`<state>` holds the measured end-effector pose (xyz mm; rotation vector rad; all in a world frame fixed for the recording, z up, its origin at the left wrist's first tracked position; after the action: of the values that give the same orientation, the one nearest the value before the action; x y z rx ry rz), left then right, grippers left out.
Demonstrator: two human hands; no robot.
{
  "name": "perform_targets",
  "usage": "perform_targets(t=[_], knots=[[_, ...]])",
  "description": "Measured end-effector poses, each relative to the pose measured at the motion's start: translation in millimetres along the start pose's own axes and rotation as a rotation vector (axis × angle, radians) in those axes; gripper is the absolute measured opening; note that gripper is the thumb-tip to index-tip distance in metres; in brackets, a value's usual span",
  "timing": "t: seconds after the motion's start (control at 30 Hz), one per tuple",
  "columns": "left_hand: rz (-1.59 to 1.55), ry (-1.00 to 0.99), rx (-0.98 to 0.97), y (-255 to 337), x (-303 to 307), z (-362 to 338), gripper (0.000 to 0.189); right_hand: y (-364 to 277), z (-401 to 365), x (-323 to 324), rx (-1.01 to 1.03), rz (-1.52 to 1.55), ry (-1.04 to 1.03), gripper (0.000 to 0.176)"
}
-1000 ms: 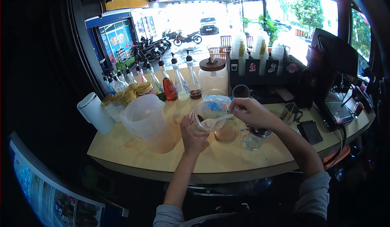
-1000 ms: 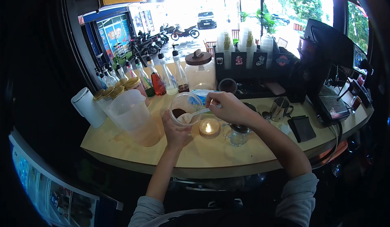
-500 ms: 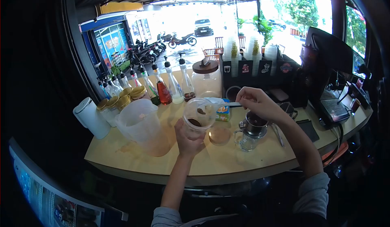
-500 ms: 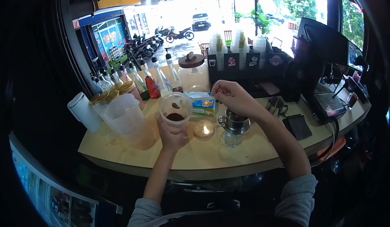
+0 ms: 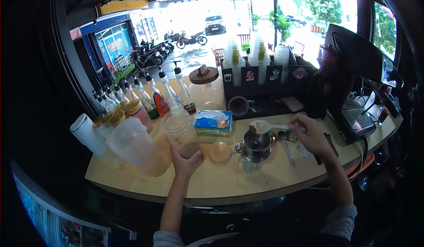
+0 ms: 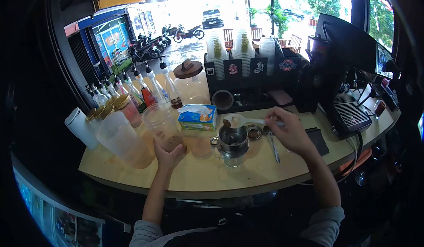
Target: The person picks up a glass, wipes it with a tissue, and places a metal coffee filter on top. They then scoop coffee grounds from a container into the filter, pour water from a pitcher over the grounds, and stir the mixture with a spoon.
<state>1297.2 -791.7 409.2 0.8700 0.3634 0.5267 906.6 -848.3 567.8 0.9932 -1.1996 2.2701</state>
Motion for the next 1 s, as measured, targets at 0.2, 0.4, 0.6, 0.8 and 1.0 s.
perform_targets(t=[0.2,0.4,0.6,0.8,1.0], knots=[[-0.038,0.012,0.030,-9,-3,-1,0.089,12,-6,7,0.048,-0.108,0.065,0.008],[-0.013,0.019,0.034,-28,4,-3,0.092,15,-9,1,0.160,-0.066,0.140,0.008],[0.004,0.009,0.047,-12,-2,-3,0.093,12,-4,1,0.171,-0.075,0.101,0.007],[0.036,0.019,0.046,-25,2,-3,0.094,18,-3,0,0.166,-0.073,0.081,0.006],[0.086,0.014,0.041,-20,1,-3,0.094,16,-7,1,0.180,-0.073,0.087,0.005]])
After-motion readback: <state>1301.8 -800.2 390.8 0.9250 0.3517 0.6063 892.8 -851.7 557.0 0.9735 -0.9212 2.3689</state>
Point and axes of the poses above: each hand's wrist, its own z-axis towards the middle knuckle, its own x-axis out of the back of the hand, y = z × x, the point moved 10 cm from there along z, towards the middle knuckle, and after that the axes turned 11 degrees about -z, right-handed, at the moved point
